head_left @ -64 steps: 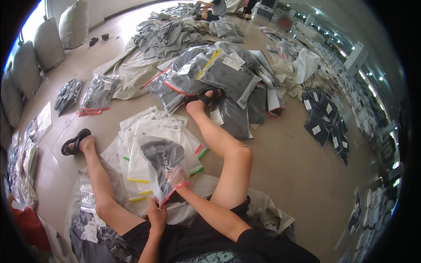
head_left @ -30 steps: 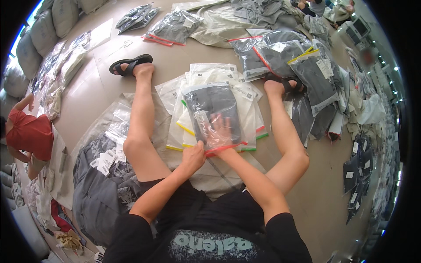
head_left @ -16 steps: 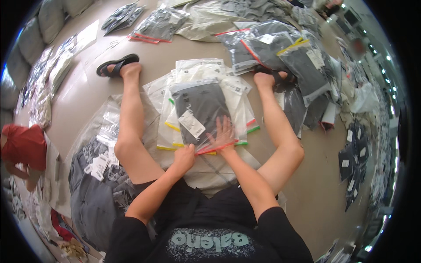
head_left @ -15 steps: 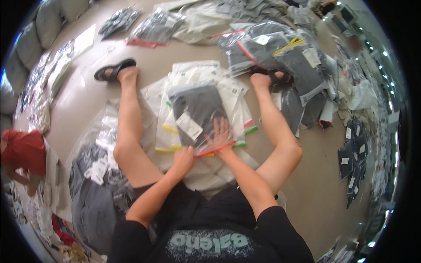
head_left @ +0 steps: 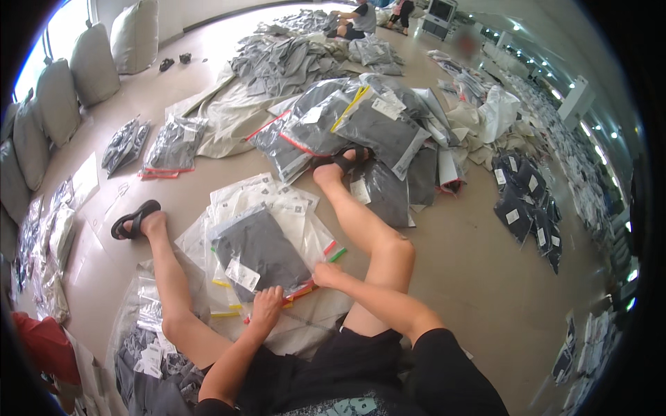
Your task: The person sits on the floor and folds gray trousers, placing each folded pair into a clear plastic bag. The person then seals the bag and sets it aside, repeating the process with multiple pairs of trousers.
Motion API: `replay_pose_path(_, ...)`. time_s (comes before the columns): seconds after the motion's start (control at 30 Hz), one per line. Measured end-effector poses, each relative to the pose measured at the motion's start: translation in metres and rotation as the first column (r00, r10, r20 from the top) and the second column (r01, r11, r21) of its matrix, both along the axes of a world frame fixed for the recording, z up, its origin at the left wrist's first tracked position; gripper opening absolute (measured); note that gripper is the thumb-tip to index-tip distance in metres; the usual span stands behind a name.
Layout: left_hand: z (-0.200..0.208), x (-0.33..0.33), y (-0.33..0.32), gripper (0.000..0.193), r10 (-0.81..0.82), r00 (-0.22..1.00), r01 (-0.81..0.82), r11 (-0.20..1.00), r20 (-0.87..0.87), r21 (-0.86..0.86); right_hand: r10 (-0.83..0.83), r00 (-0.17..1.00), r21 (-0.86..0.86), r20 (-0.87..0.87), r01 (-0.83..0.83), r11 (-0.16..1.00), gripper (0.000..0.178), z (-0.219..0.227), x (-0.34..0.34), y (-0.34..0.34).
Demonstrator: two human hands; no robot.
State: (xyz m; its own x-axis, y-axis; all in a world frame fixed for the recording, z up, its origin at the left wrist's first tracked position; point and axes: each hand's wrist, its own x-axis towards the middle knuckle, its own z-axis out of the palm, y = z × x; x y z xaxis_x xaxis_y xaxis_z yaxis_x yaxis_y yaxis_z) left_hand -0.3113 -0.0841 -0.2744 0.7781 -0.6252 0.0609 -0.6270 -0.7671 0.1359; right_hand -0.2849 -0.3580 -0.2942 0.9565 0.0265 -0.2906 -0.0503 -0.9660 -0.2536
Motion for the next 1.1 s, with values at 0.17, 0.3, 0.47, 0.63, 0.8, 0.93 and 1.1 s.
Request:
replay_pose_path(0.17,-0.033,-0.005,0.017,0.013,-0.003,0.999,0.006,0.995,-0.037,0.101,-0.058,0.862,0.319,-0.503,0.247,0.915,0.030,-0.005,0.010,-0.010)
replay_pose_path(0.3,0.009,-0.012,-0.003,0.024,-0.049,0.999,0.048,0.998,-0.023,-0.029,0.018,0.850,0.318,-0.526,0.177,0.932,0.039,-0.001,0.009,-0.004)
replay_pose_path(0.47,0.014,-0.019,-0.061,0.026,-0.071,0.997,0.062,0.946,-0.016,-0.319,-0.001,0.704,0.430,-0.711,0.435,0.791,0.040,0.011,0.015,0.002)
replay_pose_path(0.63,-0.010,-0.015,-0.078,0.016,-0.045,0.998,0.054,0.932,0.032,-0.358,0.035,0.662,0.476,-0.749,0.501,0.723,0.037,0.020,0.007,-0.001)
replay_pose_path(0.8,0.014,-0.011,-0.081,0.006,-0.115,0.993,0.119,0.909,0.033,-0.400,0.497,0.789,0.592,-0.362,-0.217,0.776,0.030,-0.024,0.017,-0.028)
replay_pose_path(0.93,-0.007,-0.010,-0.034,0.011,-0.088,0.993,0.103,0.971,0.076,-0.214,0.162,0.787,0.558,-0.595,0.260,0.788,0.025,-0.007,0.021,-0.023)
replay_pose_path(1.1,-0.016,-0.025,0.038,0.007,-0.070,0.998,0.070,0.992,0.006,-0.110,-0.033,0.854,0.475,-0.519,0.320,0.820,0.026,0.011,0.014,-0.028)
